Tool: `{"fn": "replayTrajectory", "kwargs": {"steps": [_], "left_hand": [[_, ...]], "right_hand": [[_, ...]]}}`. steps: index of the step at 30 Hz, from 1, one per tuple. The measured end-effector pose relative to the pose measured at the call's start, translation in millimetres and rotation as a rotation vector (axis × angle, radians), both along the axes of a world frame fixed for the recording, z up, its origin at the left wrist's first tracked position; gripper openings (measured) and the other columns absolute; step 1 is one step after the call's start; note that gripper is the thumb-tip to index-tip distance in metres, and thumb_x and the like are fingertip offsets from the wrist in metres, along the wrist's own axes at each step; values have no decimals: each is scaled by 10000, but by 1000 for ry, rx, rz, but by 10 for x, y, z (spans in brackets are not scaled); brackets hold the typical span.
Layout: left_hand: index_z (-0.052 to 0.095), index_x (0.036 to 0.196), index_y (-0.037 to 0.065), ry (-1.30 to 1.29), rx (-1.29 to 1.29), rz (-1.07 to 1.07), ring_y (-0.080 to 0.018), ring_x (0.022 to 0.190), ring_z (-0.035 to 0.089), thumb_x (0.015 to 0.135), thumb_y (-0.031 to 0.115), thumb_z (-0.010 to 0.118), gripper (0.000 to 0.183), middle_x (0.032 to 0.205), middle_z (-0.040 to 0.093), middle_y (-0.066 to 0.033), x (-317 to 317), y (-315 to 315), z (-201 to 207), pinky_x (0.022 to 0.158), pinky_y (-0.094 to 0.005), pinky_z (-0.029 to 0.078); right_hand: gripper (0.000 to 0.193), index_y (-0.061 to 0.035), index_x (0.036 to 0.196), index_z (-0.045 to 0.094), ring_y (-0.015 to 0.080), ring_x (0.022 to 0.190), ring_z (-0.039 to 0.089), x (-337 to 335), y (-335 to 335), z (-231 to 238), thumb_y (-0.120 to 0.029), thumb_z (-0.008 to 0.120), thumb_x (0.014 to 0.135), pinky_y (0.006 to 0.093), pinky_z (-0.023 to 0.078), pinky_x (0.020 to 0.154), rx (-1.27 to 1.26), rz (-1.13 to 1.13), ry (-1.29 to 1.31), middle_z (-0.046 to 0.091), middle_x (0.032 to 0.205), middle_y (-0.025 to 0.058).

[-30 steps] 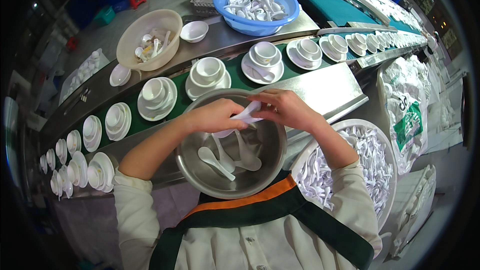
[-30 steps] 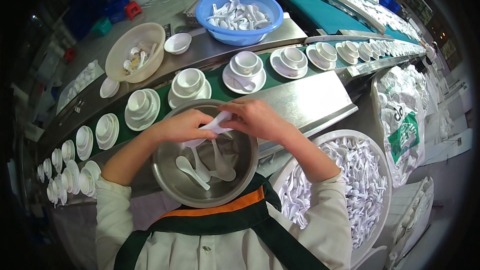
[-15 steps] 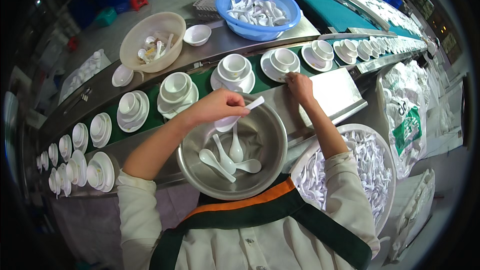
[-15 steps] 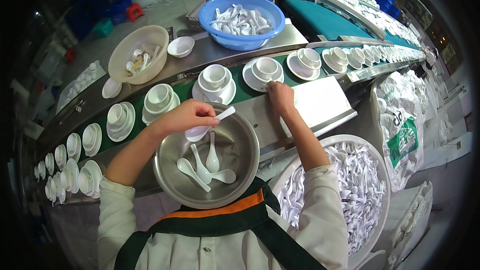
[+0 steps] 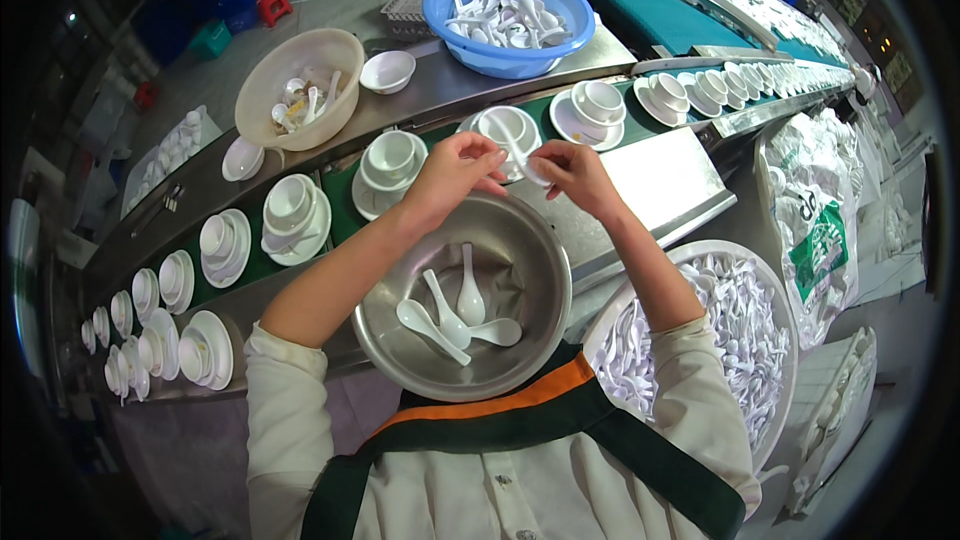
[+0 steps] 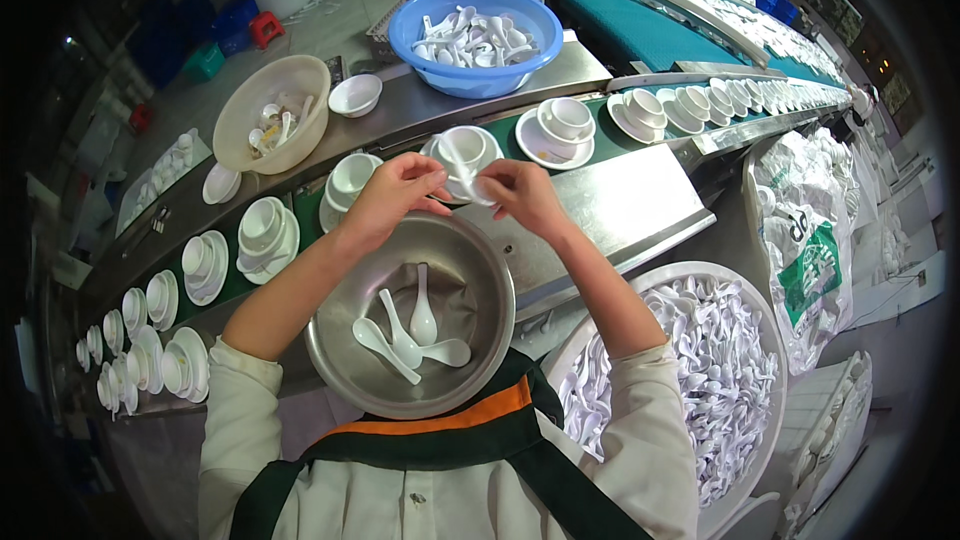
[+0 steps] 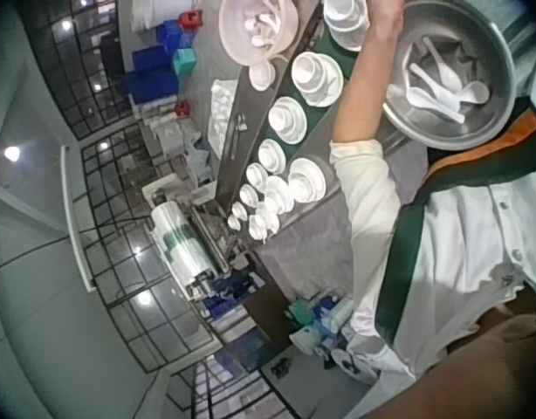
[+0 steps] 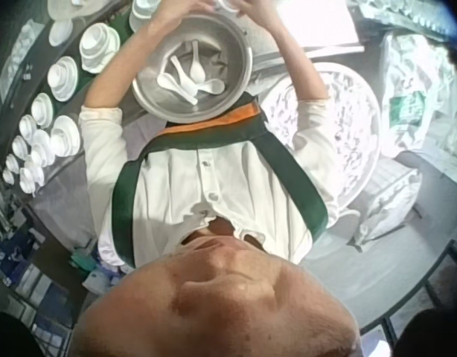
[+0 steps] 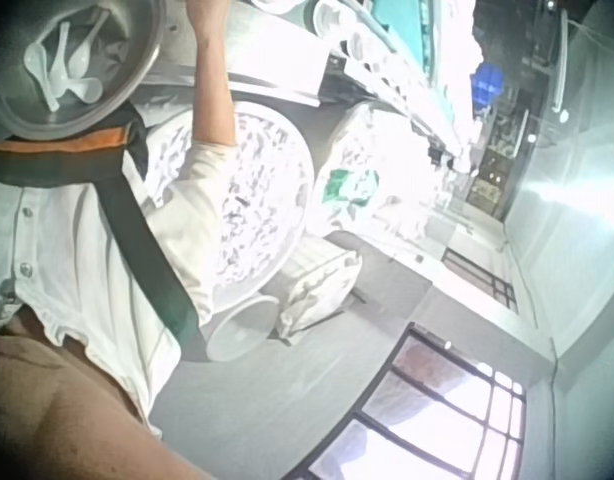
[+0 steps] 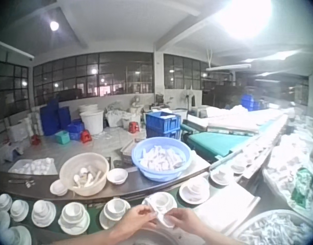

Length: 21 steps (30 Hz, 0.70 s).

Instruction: The person places white ceramic spoons into small white bowls arranged on a moving conveyor belt. They repeatedly reach into a metal bowl to grab spoons and place them into each bowl as it passes. The person briefly walks to a control panel to press a button before returning to the assembly task.

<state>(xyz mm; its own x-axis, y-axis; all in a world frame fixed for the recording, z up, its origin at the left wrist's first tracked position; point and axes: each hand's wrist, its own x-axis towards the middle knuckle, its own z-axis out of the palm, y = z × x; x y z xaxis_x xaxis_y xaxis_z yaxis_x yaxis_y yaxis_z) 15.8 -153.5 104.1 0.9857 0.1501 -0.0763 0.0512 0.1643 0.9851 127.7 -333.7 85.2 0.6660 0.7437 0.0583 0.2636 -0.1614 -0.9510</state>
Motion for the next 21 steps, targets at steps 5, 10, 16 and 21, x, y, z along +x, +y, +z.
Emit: {"fn": "replayTrajectory", "kwargs": {"steps": [5, 10, 16, 21], "left_hand": [[543, 1048, 2, -87, 472, -391, -160, 894, 583, 799, 131, 664, 305, 963, 587, -74, -335, 62, 127, 766, -298, 494], [416, 1296, 59, -212, 1390, -906, -316, 1235, 370, 565, 228, 818, 851, 1302, 413, -160, -870, -85, 14, 993, -489, 324], [467, 1172, -2, -238, 1714, -792, -310, 1082, 495, 687, 57, 620, 512, 1088, 530, -163, -1156, -84, -327, 978, -476, 333], [551, 908, 25, -220, 1499, -799, -305, 817, 582, 706, 85, 591, 214, 791, 590, -117, -1173, 6, -512, 800, -393, 445]], "right_hand": [[179, 53, 937, 631, 138, 541, 624, 756, -155, -580, -94, 565, 860, 267, 542, 469, -187, -301, -114, 649, 759, 121], [219, 8, 966, 647, 241, 673, 663, 836, -86, -649, -162, 596, 838, 343, 542, 586, -317, -337, -224, 669, 839, 154], [193, -69, 970, 636, 302, 753, 629, -150, 181, 183, -160, 632, 800, 381, 500, 633, -149, -7, -673, 646, 884, 123], [392, -99, 879, 626, 261, 728, 645, -1065, 121, 250, -464, 662, 741, 377, 507, 623, -703, 753, -988, 637, 773, 81]]}}
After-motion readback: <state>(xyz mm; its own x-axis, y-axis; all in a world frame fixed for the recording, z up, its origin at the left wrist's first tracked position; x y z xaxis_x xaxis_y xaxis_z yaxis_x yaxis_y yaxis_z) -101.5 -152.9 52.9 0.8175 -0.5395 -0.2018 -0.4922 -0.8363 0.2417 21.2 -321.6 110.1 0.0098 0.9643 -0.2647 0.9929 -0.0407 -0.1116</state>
